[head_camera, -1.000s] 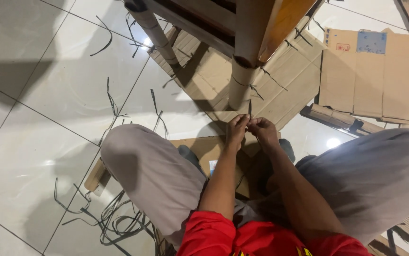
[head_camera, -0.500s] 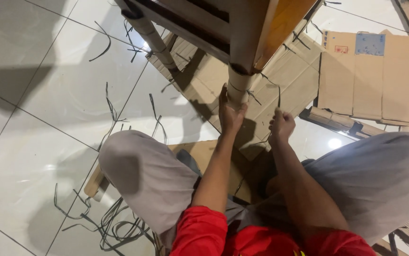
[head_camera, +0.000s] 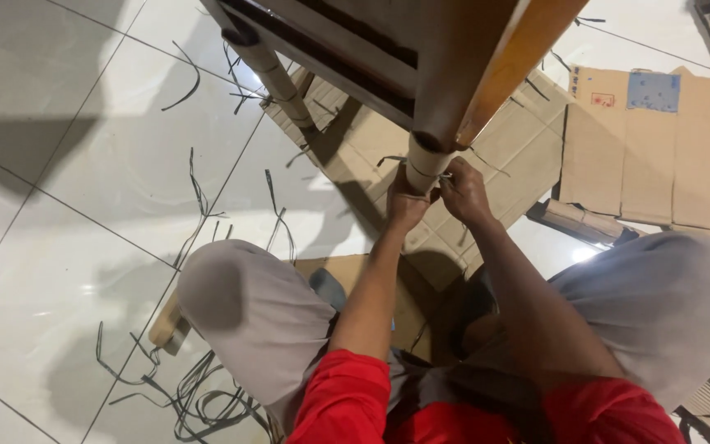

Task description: Wrapping a wooden chair leg with cardboard and securing it with plastic ties for protection.

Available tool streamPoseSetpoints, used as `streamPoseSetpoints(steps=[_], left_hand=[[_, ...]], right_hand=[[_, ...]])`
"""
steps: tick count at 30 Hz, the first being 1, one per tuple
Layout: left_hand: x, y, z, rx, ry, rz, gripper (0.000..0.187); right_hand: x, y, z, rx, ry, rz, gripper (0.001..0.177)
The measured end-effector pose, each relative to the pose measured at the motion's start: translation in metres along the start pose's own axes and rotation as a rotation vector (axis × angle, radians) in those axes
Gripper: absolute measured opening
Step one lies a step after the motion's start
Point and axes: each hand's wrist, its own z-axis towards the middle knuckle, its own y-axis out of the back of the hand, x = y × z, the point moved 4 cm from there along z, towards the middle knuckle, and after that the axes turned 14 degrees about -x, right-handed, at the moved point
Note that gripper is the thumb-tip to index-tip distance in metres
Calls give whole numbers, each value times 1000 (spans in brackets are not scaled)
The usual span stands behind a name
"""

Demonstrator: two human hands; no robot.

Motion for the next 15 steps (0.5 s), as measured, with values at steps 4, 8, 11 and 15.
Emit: streamPoseSetpoints(steps=[4, 8, 11, 15], left_hand=[[-6, 3, 2, 73, 164, -94, 83], [-9, 7, 4, 136, 248, -129, 80], [-7, 15, 9, 160, 269, -181, 79], [16, -5, -2, 290, 989, -1307, 30]], right_hand=[[16, 0, -4, 100, 62, 10, 25], [22, 3, -13, 148, 30, 65, 25], [46, 7, -18, 144, -50, 208, 24], [54, 8, -18, 225, -140, 297, 31]])
